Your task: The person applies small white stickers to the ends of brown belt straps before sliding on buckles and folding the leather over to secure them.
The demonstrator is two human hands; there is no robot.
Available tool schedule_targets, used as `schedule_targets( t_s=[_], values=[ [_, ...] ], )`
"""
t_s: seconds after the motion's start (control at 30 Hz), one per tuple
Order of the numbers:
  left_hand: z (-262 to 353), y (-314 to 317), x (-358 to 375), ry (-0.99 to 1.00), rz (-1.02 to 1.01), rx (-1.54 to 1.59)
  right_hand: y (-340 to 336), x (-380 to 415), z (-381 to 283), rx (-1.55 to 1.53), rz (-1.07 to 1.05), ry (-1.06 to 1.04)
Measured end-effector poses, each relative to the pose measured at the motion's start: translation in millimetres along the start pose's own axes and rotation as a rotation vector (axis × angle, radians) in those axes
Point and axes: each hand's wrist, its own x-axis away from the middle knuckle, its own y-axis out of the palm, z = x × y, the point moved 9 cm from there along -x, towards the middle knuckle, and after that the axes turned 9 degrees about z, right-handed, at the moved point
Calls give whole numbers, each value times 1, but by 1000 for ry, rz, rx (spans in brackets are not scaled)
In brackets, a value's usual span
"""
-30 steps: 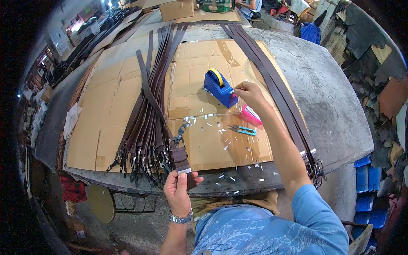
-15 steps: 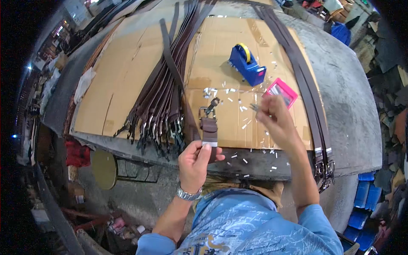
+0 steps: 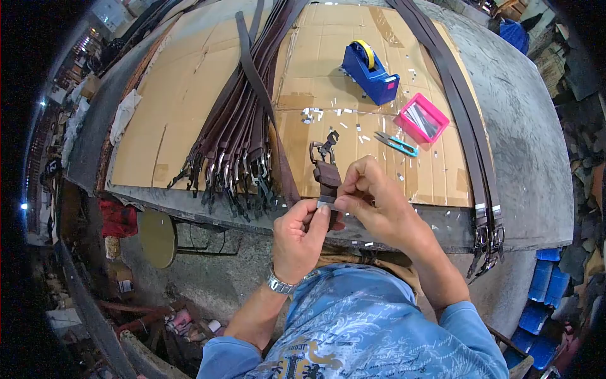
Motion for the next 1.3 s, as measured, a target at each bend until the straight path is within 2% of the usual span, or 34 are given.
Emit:
schedule_targets(
  t_s=[0.1, 0.43, 0.5, 0.63, 0.83, 1.1, 1.3],
  values=[
    [10, 1, 4, 23, -17, -133, 1, 1, 0, -65, -24, 71],
    [7, 3, 4, 39, -24, -108, -3, 4, 0, 114, 6, 17],
    [7, 4, 4, 56, -20, -119, -4, 5, 2, 54, 14, 93],
    [6, 4, 4, 56, -21, -144, -4, 6, 4, 108, 34, 64],
    [9, 6, 5, 87, -7, -204, -4, 6, 7, 138, 43, 144],
    [19, 9, 8, 298, 5, -292, -4, 5, 4, 250, 19, 68],
    [20, 9, 9, 309, -13, -227, -8, 7, 5, 269, 15, 136]
  ],
)
